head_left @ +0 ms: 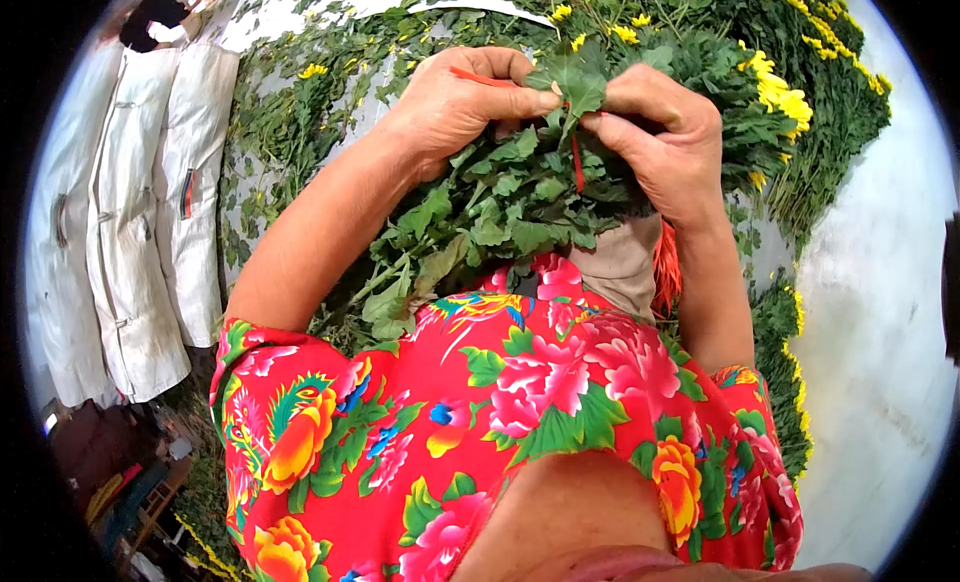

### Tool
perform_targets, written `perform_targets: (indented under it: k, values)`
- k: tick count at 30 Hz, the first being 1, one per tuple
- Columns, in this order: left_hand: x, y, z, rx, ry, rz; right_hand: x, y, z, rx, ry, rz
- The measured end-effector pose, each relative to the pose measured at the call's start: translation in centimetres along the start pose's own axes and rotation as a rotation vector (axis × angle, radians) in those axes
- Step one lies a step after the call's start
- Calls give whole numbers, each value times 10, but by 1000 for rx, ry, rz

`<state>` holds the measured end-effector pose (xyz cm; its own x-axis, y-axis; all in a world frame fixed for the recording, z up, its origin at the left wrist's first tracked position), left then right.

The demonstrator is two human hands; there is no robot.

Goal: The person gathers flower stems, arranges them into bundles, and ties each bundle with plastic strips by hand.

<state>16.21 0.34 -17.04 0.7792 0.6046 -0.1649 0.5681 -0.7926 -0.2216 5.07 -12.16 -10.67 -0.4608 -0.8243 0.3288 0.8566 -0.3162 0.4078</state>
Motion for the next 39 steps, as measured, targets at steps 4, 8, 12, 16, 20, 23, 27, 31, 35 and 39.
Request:
perform_targets:
  k: [4,8,12,16,20,23,27,31,35,39]
  values:
    - [1,4,3,19,10,6,-8,-3,13,23,178,94]
    - [1,5,2,7,-61,-5,-5,-1,3,-63,140,-5]
    - [1,3,1,-38,-52,-26,-1,3,-7,-209,113,-37]
    - [-2,0,-4,-83,4,-22,-9,1,-15,-125,78,-25]
    - [1,1,-3,-45,28,-27,-7,0,-14,-136,115,-68]
    - [3,4,4,-17,-66,-7,-9,-2,-6,-63,137,-4]
    - [2,3,5,5,-98,-25,-17,-3,3,58,91,118]
    - [4,-1,-4,-162,29,-72,-20,-2,1,11,81,139]
    - [-17,-28,-50,-904,823,-129,-10,2,-21,-194,189,-21]
    - [-33,-45,-61,-1262,1000,-105,-16,9,-16,-196,50,101]
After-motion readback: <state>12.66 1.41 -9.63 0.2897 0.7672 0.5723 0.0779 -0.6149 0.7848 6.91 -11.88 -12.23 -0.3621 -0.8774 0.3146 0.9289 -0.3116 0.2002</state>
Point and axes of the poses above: each hand's wrist, its own y-axis towards the middle knuckle, its own x-axis out of the back of the hand, z = x × y, the point moved 7 cm from there along y, towards the middle knuckle, and after that the axes turned 8 degrees about -z, right-handed, at the moved point
